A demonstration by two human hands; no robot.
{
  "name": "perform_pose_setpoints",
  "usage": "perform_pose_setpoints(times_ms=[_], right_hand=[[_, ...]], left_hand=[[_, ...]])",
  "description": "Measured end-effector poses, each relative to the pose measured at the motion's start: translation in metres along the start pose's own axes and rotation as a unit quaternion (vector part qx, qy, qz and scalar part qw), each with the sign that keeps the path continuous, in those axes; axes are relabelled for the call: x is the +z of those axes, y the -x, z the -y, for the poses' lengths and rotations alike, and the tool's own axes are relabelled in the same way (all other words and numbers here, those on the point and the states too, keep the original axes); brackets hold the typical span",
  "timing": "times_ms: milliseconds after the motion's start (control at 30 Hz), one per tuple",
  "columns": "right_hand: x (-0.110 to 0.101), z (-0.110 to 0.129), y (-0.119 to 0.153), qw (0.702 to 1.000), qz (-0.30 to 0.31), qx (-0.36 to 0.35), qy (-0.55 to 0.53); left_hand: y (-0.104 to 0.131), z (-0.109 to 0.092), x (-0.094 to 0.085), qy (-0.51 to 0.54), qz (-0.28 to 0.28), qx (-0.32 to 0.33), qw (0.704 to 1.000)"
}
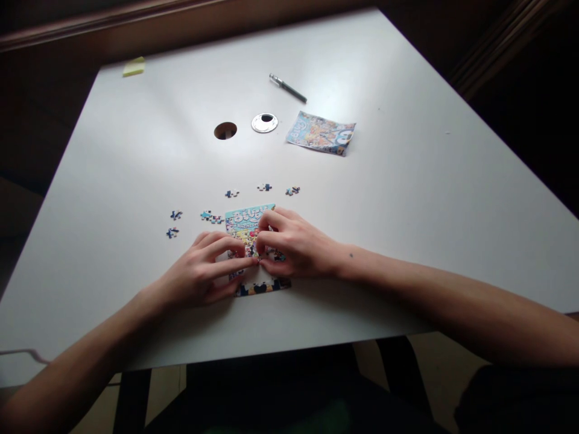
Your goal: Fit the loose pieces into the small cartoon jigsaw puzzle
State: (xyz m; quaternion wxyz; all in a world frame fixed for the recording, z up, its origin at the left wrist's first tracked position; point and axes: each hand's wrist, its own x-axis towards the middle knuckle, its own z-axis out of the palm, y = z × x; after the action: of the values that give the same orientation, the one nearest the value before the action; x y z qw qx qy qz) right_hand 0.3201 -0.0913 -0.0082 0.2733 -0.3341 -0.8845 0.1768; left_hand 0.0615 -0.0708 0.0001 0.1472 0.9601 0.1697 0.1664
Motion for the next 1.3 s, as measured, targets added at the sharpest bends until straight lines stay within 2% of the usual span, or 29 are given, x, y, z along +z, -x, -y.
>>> perform_pose_setpoints(times_ms=[500, 733, 1033, 1300], right_hand=[[0.001, -0.001, 0.0, 1.0, 0.006, -0.005, 0.009], [-0.003, 0.0, 0.001, 0.999, -0.002, -0.031, 0.025], [-0.014, 0.006, -0.004, 0.991, 0.068, -0.051, 0.101], [-0.013, 0.006, -0.003, 0.986, 0.062, -0.081, 0.131]], left_hand=[[-0.003, -0.002, 0.0, -0.004, 0.0, -0.004, 1.0], [-0.003, -0.002, 0.001, -0.007, -0.003, -0.001, 1.0], [-0.003, -0.004, 0.0, -0.011, -0.003, 0.002, 1.0], [-0.003, -0.005, 0.0, -0.024, -0.008, 0.009, 1.0]])
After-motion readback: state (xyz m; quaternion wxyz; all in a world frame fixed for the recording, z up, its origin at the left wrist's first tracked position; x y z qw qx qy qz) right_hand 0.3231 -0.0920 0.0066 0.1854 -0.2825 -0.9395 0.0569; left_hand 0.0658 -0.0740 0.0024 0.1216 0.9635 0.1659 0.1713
